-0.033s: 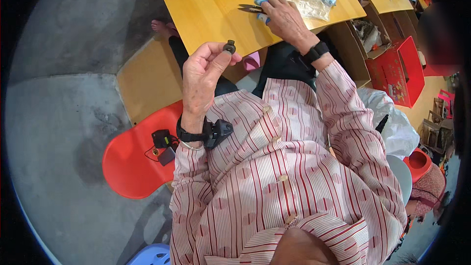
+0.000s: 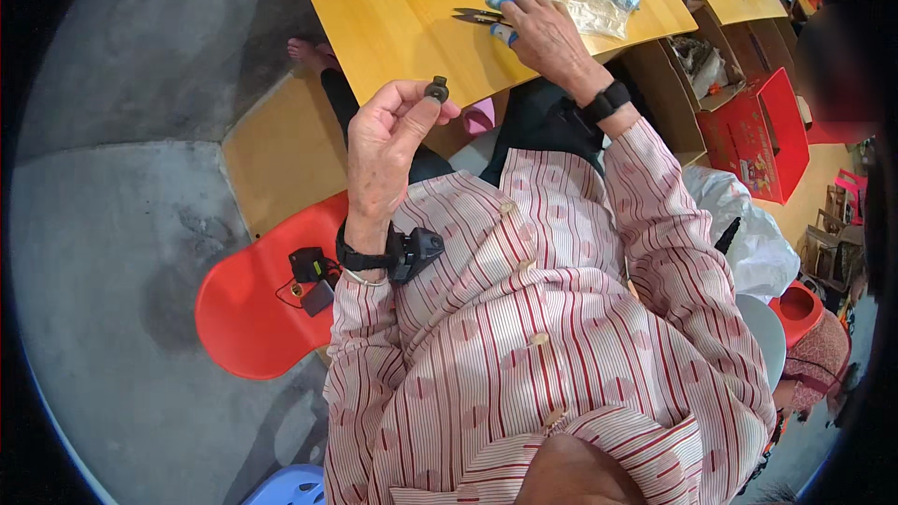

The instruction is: The person trims excess material from small black plastic components using shears and sorts the pieces on the table by hand.

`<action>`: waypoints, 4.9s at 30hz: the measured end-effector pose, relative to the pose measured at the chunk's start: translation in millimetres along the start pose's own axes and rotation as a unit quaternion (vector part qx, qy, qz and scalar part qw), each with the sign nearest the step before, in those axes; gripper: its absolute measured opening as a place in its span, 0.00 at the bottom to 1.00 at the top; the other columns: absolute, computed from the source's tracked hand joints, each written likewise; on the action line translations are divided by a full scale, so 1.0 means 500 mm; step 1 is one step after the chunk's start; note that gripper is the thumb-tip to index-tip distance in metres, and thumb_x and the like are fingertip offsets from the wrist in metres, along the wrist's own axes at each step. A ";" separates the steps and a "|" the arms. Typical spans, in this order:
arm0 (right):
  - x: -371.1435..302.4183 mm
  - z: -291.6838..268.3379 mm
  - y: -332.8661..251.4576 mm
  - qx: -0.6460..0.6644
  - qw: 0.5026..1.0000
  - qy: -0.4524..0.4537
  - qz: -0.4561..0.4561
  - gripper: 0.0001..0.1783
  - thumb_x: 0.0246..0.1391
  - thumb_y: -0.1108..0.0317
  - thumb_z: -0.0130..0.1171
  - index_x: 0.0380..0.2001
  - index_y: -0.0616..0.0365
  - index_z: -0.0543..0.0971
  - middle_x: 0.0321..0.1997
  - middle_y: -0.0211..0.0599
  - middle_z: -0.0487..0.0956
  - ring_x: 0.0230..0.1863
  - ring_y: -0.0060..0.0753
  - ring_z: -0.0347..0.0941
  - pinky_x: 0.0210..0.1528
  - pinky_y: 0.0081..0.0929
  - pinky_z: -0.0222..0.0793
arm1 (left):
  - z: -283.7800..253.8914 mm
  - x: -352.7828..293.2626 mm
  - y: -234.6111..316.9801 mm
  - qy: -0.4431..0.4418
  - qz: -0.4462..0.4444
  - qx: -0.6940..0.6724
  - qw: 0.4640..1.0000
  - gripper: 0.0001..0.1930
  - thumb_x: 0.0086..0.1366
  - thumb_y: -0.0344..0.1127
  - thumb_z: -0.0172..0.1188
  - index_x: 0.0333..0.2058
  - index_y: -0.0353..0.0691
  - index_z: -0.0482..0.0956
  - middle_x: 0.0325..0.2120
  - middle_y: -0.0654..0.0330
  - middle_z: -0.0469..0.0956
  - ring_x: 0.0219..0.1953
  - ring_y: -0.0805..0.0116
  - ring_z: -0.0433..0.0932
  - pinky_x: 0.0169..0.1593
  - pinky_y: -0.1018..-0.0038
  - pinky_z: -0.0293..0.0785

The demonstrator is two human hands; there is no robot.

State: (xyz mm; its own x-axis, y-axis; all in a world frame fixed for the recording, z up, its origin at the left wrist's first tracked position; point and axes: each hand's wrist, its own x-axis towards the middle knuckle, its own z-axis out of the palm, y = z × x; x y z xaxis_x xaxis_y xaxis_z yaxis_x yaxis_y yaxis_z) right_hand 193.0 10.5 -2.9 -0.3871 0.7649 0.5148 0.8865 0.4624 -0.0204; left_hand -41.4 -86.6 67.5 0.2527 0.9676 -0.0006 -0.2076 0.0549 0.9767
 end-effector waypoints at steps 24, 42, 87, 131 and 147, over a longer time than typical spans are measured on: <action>-0.179 -0.238 0.069 0.355 0.907 0.008 0.226 0.15 0.49 0.72 0.60 0.42 0.60 0.76 0.35 0.40 0.75 0.35 0.37 0.72 0.38 0.27 0.69 | 0.005 0.080 -0.055 -0.162 -0.184 0.048 0.968 0.15 0.65 0.38 0.54 0.43 0.30 0.74 0.31 0.59 0.78 0.33 0.76 0.74 0.42 0.81 0.69; -0.317 -0.175 0.179 0.126 0.955 0.034 0.267 0.10 0.45 0.77 0.52 0.34 0.60 0.73 0.33 0.49 0.74 0.37 0.52 0.72 0.39 0.38 0.69 | -0.100 0.242 -0.037 -0.056 -0.226 0.173 0.957 0.15 0.64 0.42 0.56 0.42 0.36 0.76 0.29 0.65 0.77 0.30 0.82 0.71 0.35 0.86 0.65; -0.034 -0.072 0.015 0.238 0.967 -0.037 0.086 0.21 0.38 0.75 0.59 0.41 0.57 0.76 0.41 0.39 0.74 0.36 0.41 0.69 0.38 0.33 0.64 | -0.290 0.740 -0.119 0.082 0.173 0.529 0.827 0.32 0.66 0.60 0.37 0.60 0.44 0.62 0.59 0.45 0.60 0.62 0.47 0.55 0.63 0.58 0.50; 0.290 0.222 0.046 0.302 0.944 0.047 0.124 0.16 0.52 0.56 0.49 0.40 0.50 0.77 0.46 0.37 0.76 0.50 0.45 0.69 0.52 0.40 0.62 | -0.128 0.496 -0.160 0.071 0.112 0.449 0.884 0.23 0.69 0.43 0.40 0.56 0.33 0.64 0.58 0.46 0.62 0.61 0.51 0.57 0.63 0.63 0.52; 0.063 -0.119 0.351 0.166 0.936 -0.069 0.304 0.16 0.52 0.74 0.47 0.43 0.57 0.78 0.32 0.38 0.80 0.27 0.28 0.71 0.30 0.29 0.67 | -0.072 0.336 -0.035 0.000 0.194 0.510 0.838 0.14 0.61 0.35 0.57 0.45 0.41 0.78 0.50 0.50 0.70 0.52 0.55 0.67 0.56 0.65 0.62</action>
State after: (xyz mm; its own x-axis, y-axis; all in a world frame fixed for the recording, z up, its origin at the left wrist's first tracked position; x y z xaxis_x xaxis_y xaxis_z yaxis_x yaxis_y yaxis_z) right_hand 351.7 89.0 60.6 0.1133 0.9718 0.2068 0.8348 0.0197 -0.5502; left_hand -29.2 84.0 42.6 0.3539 0.8633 0.3598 0.6405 -0.5041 0.5794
